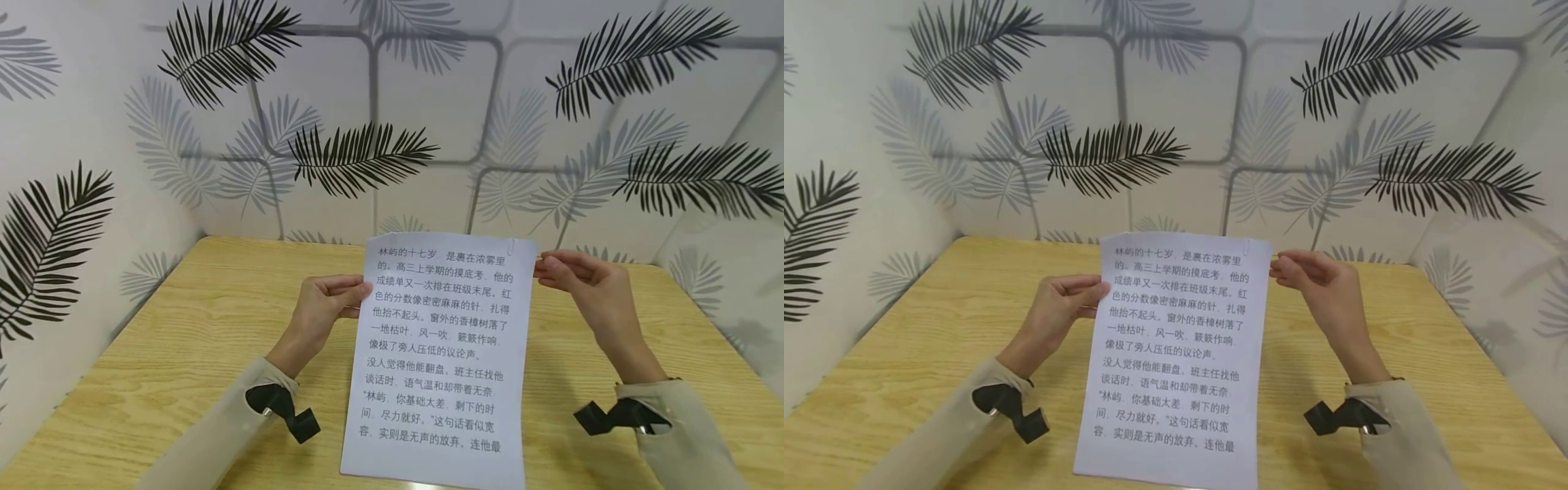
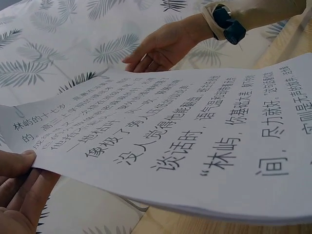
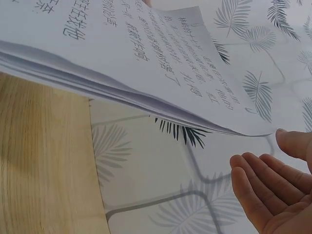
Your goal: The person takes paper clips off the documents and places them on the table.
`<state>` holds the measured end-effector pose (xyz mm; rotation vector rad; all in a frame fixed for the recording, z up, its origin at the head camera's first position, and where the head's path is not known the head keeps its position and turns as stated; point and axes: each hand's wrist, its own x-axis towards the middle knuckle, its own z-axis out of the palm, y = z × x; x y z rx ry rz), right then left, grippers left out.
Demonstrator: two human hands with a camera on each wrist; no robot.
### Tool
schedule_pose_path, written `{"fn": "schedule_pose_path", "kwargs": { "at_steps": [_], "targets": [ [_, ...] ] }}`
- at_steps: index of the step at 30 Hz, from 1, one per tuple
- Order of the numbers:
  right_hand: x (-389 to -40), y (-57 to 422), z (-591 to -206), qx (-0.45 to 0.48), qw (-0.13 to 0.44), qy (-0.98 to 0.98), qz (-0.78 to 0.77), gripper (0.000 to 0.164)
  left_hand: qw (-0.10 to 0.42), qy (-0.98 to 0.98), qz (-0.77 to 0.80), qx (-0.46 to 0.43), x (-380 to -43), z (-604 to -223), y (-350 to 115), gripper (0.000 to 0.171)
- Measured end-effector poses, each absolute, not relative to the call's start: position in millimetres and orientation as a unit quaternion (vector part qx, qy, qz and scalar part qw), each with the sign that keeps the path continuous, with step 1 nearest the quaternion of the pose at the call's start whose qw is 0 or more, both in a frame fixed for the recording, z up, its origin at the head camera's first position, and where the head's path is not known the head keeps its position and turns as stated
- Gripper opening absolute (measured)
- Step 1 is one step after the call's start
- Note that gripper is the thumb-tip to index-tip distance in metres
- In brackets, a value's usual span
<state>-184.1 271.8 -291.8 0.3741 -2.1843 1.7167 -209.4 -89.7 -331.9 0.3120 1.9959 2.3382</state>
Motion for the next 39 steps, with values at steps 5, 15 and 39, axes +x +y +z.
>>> {"fn": "schedule_pose_path", "kwargs": {
  "at_steps": [5, 15, 39],
  "targets": [
    [-186.3, 266.9, -285.9, 0.128, 0.174, -0.769, 0.602, 0.030, 0.027, 0.643, 0.758, 0.103, -209.6, -333.3, -89.1, 0.029],
    [-194.7, 254.0, -275.8, 0.135, 0.186, -0.796, 0.559, 0.031, 0.021, 0.636, 0.764, 0.104, -209.2, -335.4, -89.6, 0.030],
    [-199.8, 240.9, -273.4, 0.164, 0.158, -0.814, 0.534, 0.033, 0.024, 0.630, 0.769, 0.110, -208.3, -335.4, -90.1, 0.030]
  ]
}}
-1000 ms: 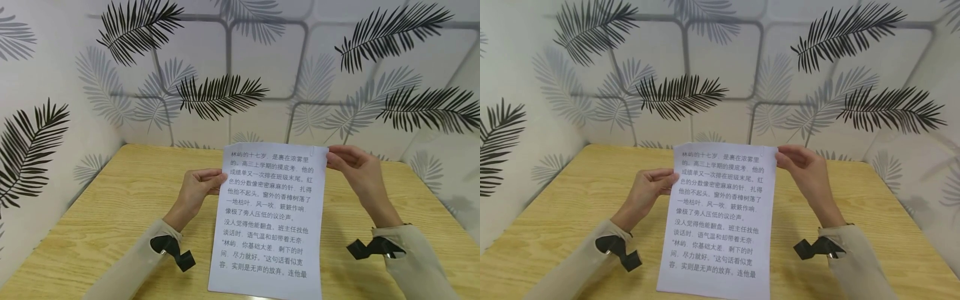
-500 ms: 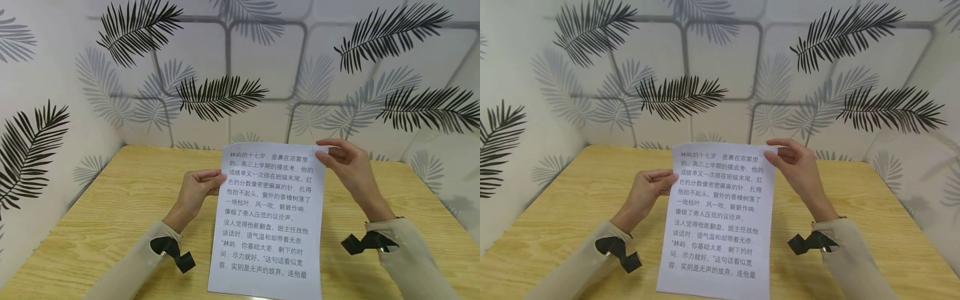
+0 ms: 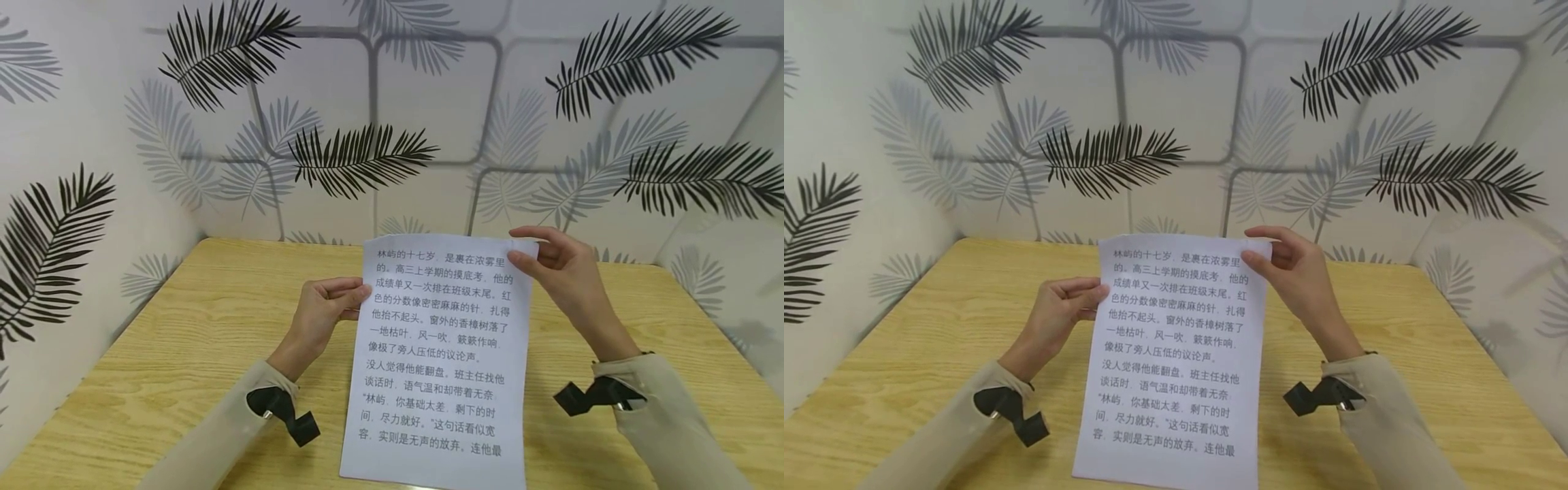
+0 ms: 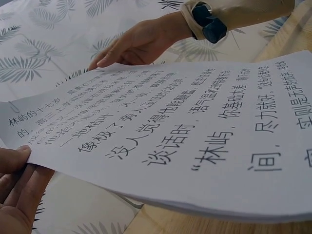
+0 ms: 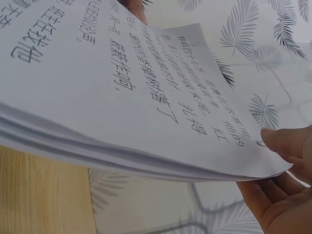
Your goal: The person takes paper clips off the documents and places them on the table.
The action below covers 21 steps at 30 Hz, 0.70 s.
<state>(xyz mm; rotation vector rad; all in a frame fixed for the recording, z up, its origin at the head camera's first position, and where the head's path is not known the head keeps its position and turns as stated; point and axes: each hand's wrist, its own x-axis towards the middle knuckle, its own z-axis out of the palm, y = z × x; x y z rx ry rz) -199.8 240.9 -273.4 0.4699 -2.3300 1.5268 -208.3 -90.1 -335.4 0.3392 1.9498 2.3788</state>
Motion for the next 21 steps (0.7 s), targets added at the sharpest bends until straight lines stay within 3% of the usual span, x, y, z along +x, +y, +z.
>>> {"fn": "schedule_pose_path", "kwargs": {
  "at_steps": [9, 21],
  "targets": [
    [-202.7, 238.4, -270.7, 0.173, 0.181, -0.807, 0.535, 0.025, 0.025, 0.635, 0.764, 0.114, -209.2, -335.9, -89.5, 0.028],
    [-200.9, 241.8, -264.2, 0.118, 0.138, -0.832, 0.524, 0.028, 0.029, 0.630, 0.767, 0.120, -207.6, -335.3, -89.6, 0.028]
  ]
}}
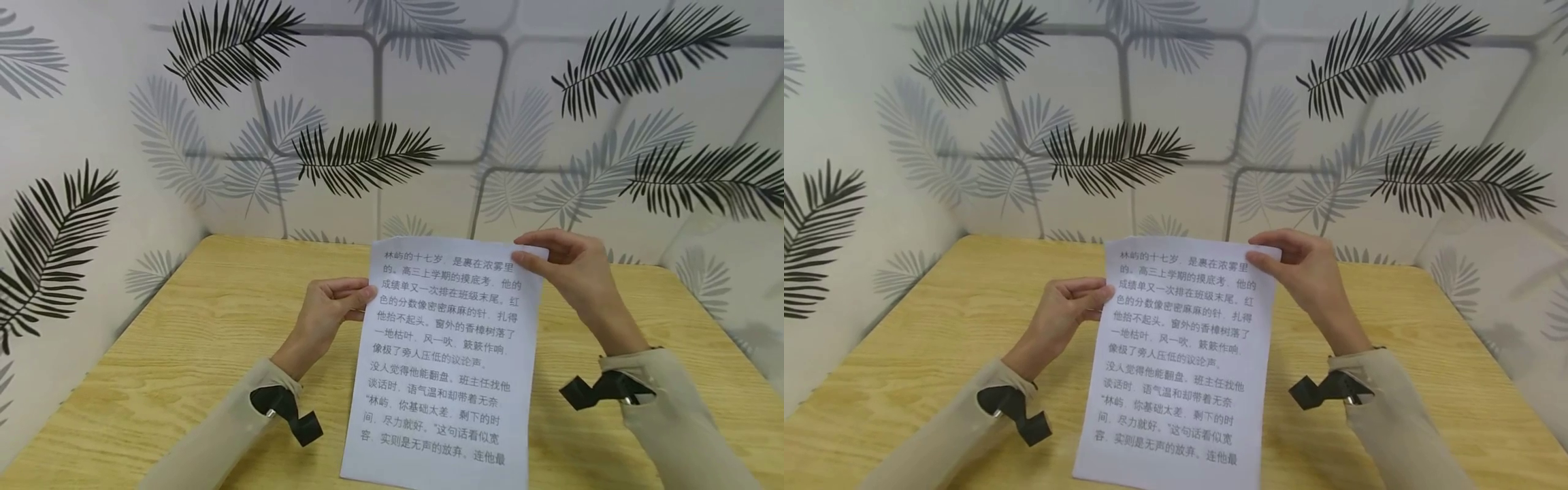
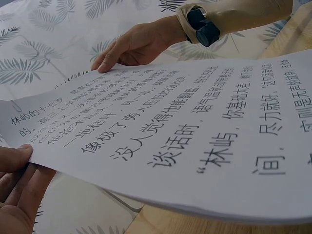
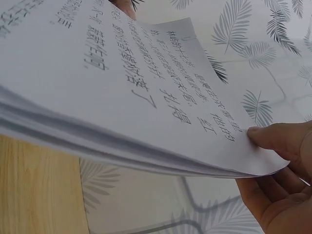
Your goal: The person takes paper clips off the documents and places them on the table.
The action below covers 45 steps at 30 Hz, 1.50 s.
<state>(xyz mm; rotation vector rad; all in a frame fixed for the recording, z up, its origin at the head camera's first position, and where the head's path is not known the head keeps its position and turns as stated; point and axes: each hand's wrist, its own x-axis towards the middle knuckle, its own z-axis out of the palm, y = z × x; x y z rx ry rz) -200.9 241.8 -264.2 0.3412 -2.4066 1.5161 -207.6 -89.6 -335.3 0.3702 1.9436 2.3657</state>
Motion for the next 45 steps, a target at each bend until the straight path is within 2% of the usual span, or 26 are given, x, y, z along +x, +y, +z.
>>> {"fn": "schedule_pose_path", "kwargs": {
  "at_steps": [31, 45],
  "targets": [
    [-196.0, 251.0, -261.3, 0.112, 0.138, -0.834, 0.522, 0.028, 0.029, 0.643, 0.755, 0.124, -205.1, -334.3, -87.7, 0.027],
    [-195.6, 263.4, -259.9, 0.135, 0.154, -0.785, 0.584, 0.022, 0.031, 0.635, 0.761, 0.128, -206.7, -338.9, -89.5, 0.029]
  ]
}}
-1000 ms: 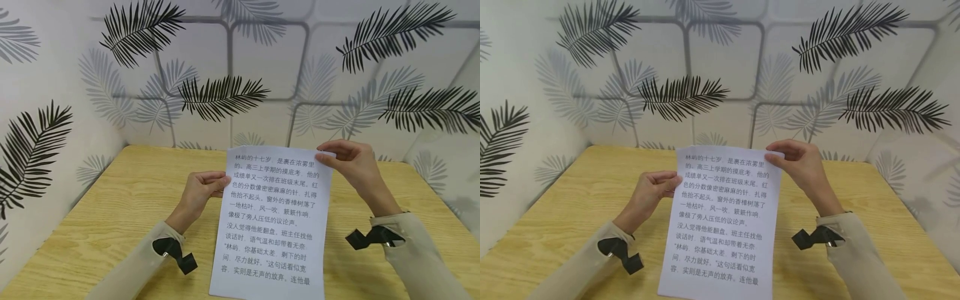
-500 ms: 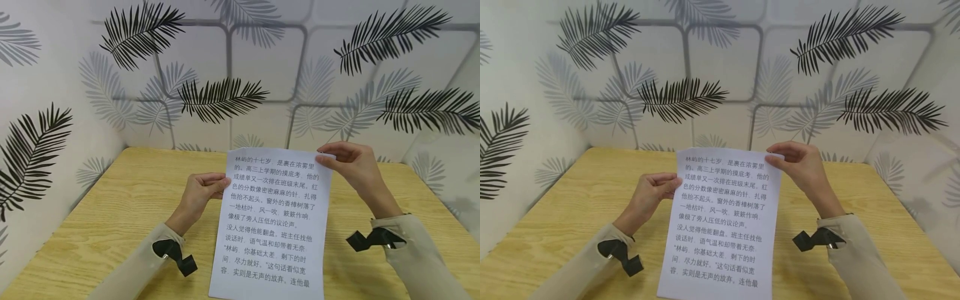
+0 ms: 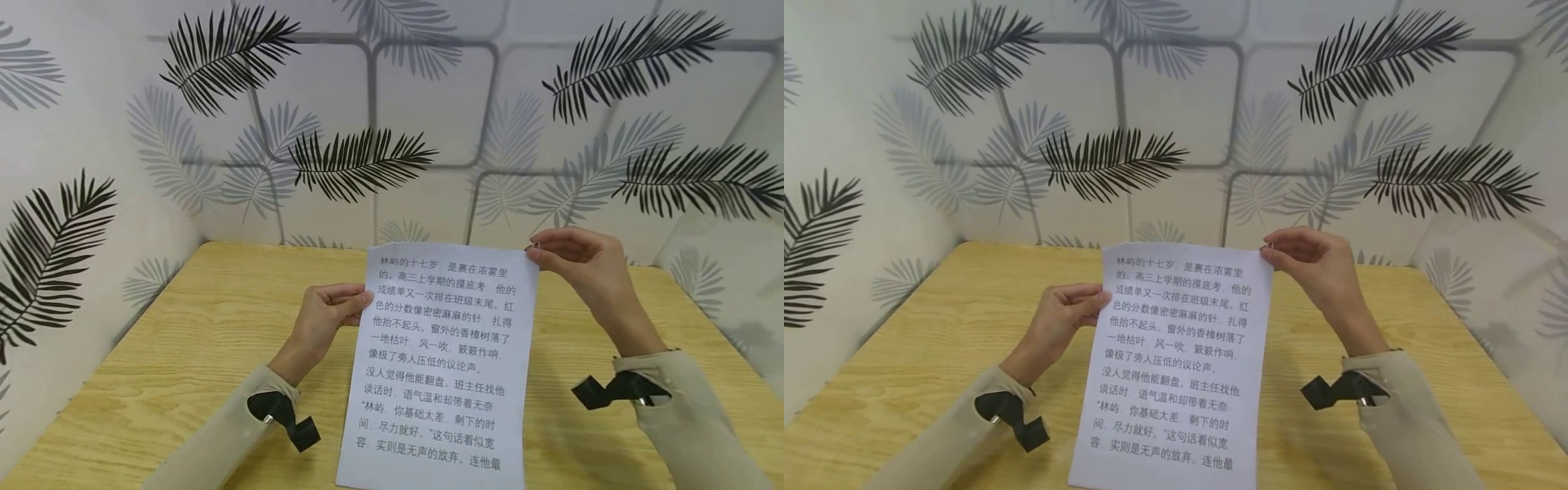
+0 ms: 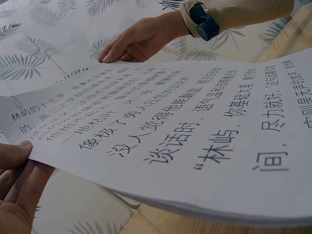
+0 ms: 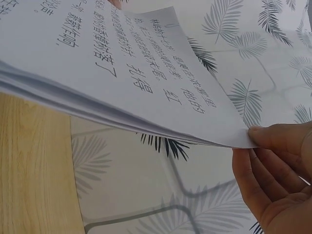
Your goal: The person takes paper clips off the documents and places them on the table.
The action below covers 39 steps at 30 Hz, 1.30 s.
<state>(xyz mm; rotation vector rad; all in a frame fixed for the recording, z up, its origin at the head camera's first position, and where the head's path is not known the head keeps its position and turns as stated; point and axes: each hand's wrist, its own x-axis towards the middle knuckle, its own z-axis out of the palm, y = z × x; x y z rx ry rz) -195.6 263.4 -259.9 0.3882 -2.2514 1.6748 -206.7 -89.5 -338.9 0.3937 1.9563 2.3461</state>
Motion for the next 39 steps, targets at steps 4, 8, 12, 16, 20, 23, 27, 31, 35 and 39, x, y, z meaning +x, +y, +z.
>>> {"fn": "schedule_pose_path", "kwargs": {
  "at_steps": [4, 8, 12, 16, 20, 23, 27, 31, 35, 39],
  "targets": [
    [-196.0, 266.1, -260.7, 0.143, 0.152, -0.768, 0.606, 0.022, 0.030, 0.633, 0.763, 0.130, -206.4, -338.4, -89.9, 0.029],
    [-196.0, 270.0, -262.2, 0.156, 0.153, -0.740, 0.635, 0.021, 0.028, 0.634, 0.762, 0.131, -206.8, -337.6, -90.8, 0.029],
    [-196.6, 273.0, -263.2, 0.168, 0.153, -0.724, 0.651, 0.021, 0.029, 0.634, 0.762, 0.128, -207.8, -336.8, -91.5, 0.029],
    [-196.8, 275.1, -264.4, 0.176, 0.149, -0.710, 0.666, 0.022, 0.030, 0.633, 0.764, 0.124, -208.1, -337.2, -91.7, 0.029],
    [-196.9, 277.1, -265.4, 0.178, 0.147, -0.712, 0.664, 0.021, 0.031, 0.631, 0.766, 0.120, -207.5, -337.8, -92.2, 0.029],
    [-197.3, 279.4, -266.2, 0.175, 0.148, -0.721, 0.654, 0.020, 0.030, 0.630, 0.767, 0.119, -207.6, -337.6, -92.2, 0.030],
    [-198.3, 282.8, -268.2, 0.170, 0.154, -0.734, 0.639, 0.022, 0.028, 0.632, 0.765, 0.118, -208.0, -336.9, -92.2, 0.029],
    [-199.3, 285.5, -270.2, 0.165, 0.154, -0.739, 0.635, 0.022, 0.027, 0.633, 0.764, 0.120, -209.5, -337.6, -93.0, 0.029],
    [-199.8, 288.0, -271.9, 0.157, 0.154, -0.744, 0.631, 0.022, 0.026, 0.631, 0.766, 0.121, -210.0, -337.7, -93.6, 0.029],
    [-199.9, 290.2, -275.0, 0.154, 0.153, -0.744, 0.631, 0.021, 0.027, 0.626, 0.770, 0.117, -209.1, -336.8, -93.8, 0.030]
  ]
}}
